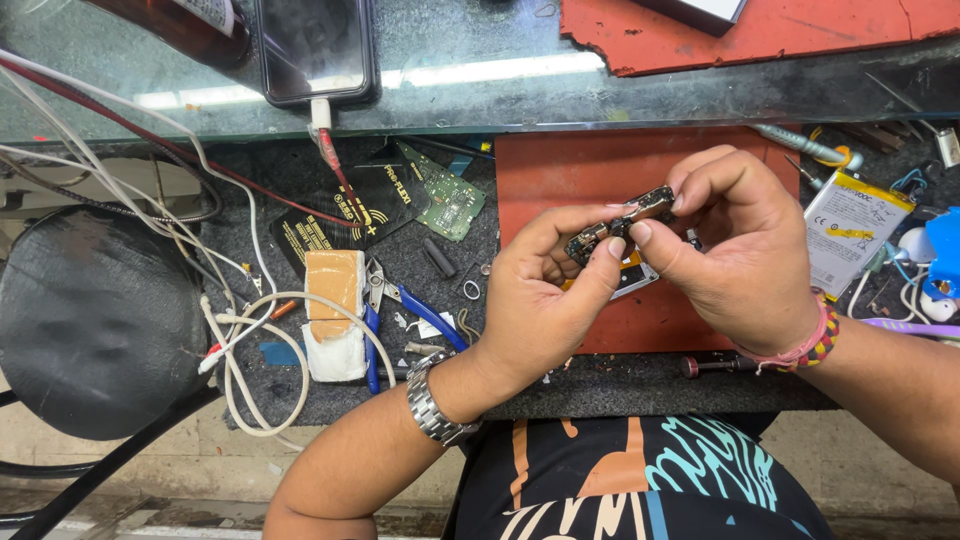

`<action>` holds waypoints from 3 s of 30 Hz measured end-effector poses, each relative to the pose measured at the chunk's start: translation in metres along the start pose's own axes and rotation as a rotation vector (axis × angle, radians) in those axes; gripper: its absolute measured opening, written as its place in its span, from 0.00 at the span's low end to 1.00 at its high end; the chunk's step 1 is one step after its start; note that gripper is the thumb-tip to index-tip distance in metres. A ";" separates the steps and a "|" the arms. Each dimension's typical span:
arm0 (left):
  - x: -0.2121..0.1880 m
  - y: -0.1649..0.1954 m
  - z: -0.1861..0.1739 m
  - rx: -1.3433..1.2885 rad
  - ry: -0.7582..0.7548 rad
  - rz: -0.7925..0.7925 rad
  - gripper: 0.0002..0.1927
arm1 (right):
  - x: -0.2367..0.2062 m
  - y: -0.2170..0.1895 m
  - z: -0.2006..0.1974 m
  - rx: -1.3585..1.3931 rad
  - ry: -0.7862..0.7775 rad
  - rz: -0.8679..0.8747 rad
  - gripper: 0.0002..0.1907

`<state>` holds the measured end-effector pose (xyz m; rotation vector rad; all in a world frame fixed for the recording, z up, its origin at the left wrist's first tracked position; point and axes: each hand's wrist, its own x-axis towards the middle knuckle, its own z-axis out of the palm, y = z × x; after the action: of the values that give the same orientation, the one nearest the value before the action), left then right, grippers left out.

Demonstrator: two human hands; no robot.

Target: The person removes the battery from a disassembled smartphone, then detaches the motherboard and camera module assembly. They reposition the assembly within the phone chassis and connect a black cable to a port on the motherboard.

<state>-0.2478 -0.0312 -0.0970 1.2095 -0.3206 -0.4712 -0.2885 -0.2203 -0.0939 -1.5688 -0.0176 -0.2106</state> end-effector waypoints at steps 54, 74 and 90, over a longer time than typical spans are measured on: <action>-0.004 -0.002 -0.007 -0.053 -0.009 0.016 0.11 | -0.010 -0.017 0.003 -0.076 -0.089 -0.164 0.14; -0.003 -0.002 -0.004 -0.059 0.007 -0.005 0.15 | -0.005 -0.011 -0.001 0.009 -0.049 -0.059 0.21; -0.004 0.008 -0.001 0.387 -0.034 0.283 0.16 | -0.001 -0.007 -0.002 -0.004 -0.052 -0.053 0.22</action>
<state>-0.2497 -0.0261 -0.0894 1.5036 -0.6234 -0.1870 -0.2912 -0.2222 -0.0867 -1.5787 -0.0996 -0.2121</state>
